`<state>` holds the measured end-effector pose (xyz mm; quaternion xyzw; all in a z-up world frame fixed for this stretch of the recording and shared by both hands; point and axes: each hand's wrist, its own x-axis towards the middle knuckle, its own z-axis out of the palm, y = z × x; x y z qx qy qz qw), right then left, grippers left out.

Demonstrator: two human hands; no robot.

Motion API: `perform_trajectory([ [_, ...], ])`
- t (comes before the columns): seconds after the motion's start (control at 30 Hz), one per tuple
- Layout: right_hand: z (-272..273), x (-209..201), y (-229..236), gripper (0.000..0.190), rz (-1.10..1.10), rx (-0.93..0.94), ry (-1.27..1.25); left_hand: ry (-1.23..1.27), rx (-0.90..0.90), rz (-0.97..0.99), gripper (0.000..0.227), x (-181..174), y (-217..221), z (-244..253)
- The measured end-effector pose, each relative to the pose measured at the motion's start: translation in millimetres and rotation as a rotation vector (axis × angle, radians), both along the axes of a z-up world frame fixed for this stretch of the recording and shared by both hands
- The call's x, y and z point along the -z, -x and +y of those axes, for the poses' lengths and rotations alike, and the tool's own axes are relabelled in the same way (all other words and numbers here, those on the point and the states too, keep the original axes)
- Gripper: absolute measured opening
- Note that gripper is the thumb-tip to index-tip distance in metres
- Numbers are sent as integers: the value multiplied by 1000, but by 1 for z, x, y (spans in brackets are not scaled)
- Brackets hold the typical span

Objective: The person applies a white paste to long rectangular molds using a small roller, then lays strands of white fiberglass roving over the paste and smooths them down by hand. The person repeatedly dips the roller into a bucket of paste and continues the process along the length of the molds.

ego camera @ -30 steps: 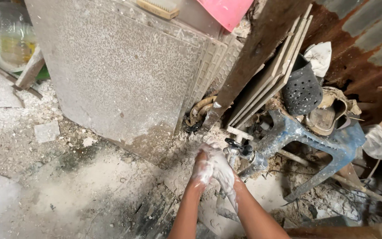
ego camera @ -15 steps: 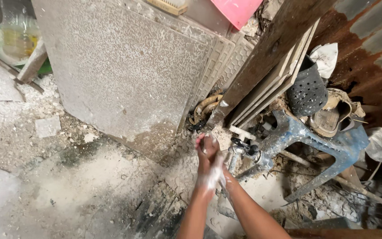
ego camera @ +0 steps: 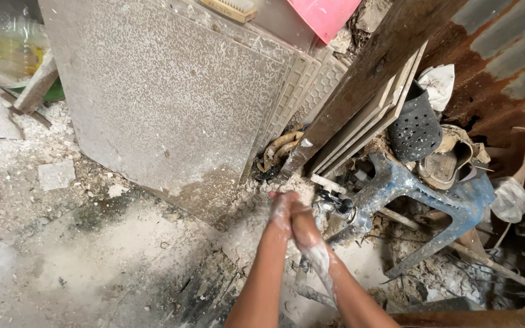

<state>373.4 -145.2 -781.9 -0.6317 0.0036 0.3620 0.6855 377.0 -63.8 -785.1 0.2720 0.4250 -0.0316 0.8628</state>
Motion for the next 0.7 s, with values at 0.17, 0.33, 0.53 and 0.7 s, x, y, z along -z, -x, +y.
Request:
perform_trajectory([
  [0.17,4,-43,33,74,-4,65,34,-479,49,23,32,40,-26,7],
  [0.33,13,-41,7,69,291,51,-49,-925,20,-224,25,34,-21,-6],
  [0.53,22,-2,-49,14,214,-115,-216,-856,133,-452,38,-22,58,-2],
  [0.7,63,2,-78,33,259,-347,90,-541,39,-333,53,-59,100,10],
])
